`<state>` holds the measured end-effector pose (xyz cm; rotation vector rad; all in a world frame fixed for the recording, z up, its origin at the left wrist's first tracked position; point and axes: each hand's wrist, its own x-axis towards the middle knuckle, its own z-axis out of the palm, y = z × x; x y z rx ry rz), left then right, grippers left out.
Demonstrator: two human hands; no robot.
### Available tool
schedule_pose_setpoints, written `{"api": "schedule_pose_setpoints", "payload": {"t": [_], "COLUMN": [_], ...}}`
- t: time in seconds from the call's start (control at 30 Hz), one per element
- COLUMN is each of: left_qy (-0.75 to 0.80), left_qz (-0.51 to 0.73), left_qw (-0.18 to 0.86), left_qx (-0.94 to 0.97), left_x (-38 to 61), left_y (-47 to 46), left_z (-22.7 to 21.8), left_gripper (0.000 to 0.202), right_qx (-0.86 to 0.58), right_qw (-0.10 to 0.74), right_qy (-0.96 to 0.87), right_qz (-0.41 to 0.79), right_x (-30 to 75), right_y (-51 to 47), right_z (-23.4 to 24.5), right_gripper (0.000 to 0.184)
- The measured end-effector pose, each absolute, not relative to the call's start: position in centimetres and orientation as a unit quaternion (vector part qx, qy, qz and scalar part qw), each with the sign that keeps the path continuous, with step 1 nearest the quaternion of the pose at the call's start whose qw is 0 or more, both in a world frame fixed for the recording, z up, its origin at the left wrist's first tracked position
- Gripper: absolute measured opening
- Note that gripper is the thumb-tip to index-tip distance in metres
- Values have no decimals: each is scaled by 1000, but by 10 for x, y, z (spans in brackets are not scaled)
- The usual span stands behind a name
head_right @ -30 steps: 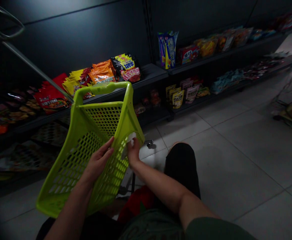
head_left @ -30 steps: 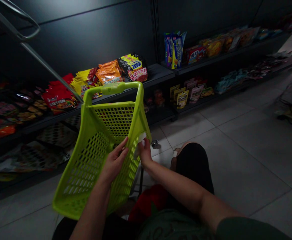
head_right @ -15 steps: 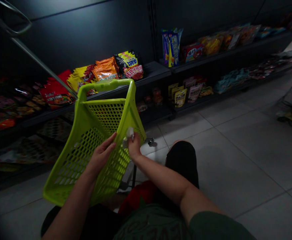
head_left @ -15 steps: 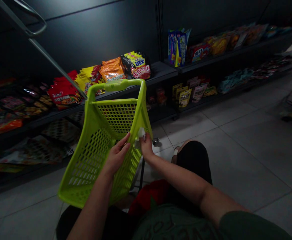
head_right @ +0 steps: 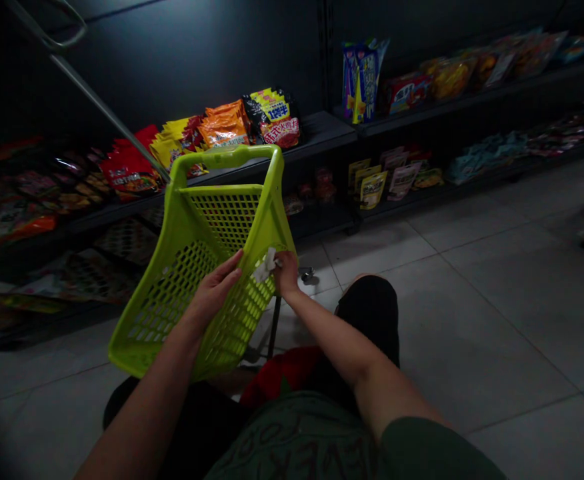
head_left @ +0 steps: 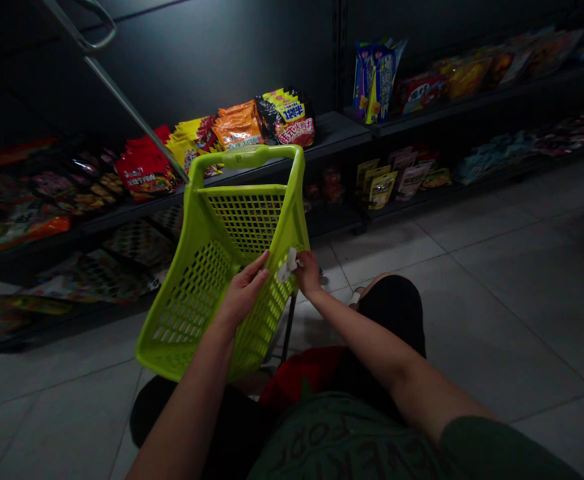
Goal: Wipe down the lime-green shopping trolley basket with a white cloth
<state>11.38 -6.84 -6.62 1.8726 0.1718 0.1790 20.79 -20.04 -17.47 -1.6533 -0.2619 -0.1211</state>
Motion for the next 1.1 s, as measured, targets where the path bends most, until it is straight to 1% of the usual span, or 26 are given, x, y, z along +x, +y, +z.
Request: {"api": "schedule_pose_setpoints", "payload": {"t": [0.07,0.13,0.2,0.27,0.33,0.37,0.43,0.5,0.57,0.6,0.63,0.7,0.77,0.87,0.9,0.93,0.97,1.0,1.1], "left_qy": [75,83,90,90,81,69,34,4,0,4,9,18,26,36,40,45,51,57,61], "left_qz": [81,81,79,82,78,67,30,-7,-15,-12,-6,3,11,19,21,25,28,31,30], "left_qw": [591,593,593,584,555,533,482,439,420,419,423,444,473,509,515,521,525,529,540], "left_qx": [799,797,797,803,824,841,875,898,907,908,906,896,881,860,856,852,849,846,839], "left_x": [116,118,119,118,114,111,104,97,91,89,88,89,90,91,91,90,89,88,87], "left_y": [-70,-72,-74,-75,-72,-69,-63,-57,-54,-54,-54,-56,-60,-63,-64,-64,-64,-64,-62], "left_z": [-67,-69,-69,-68,-65,-63,-57,-53,-51,-51,-52,-54,-56,-56,-56,-55,-54,-54,-55], "left_gripper": [62,61,60,59,61,62,65,69,68,67,66,64,65,64,62,61,60,60,59], "right_qx": [-735,-727,-707,-662,-622,-622,-685,-754,-780,-779,-773,-750,-712,-626,-597,-577,-581,-602,-703], "right_qw": [663,643,589,510,443,434,484,552,586,596,606,625,617,505,472,458,472,506,612], "right_qy": [-129,-236,-390,-546,-642,-648,-541,-350,-207,-180,-176,-214,-335,-592,-647,-674,-661,-613,-354], "right_qz": [-54,-51,-43,-56,-68,-68,-60,-63,-72,-69,-60,-24,14,46,50,56,65,73,68], "right_x": [189,139,85,53,57,72,118,165,190,190,181,140,85,29,25,29,40,58,128], "right_y": [-196,-194,-197,-202,-207,-210,-214,-215,-212,-208,-204,-194,-187,-188,-191,-195,-199,-204,-214], "right_z": [-181,-193,-208,-221,-229,-232,-232,-231,-229,-229,-229,-231,-231,-227,-225,-223,-221,-221,-223], "right_gripper": [23,23,19,12,10,10,12,18,28,32,33,29,24,20,19,17,15,12,10]}}
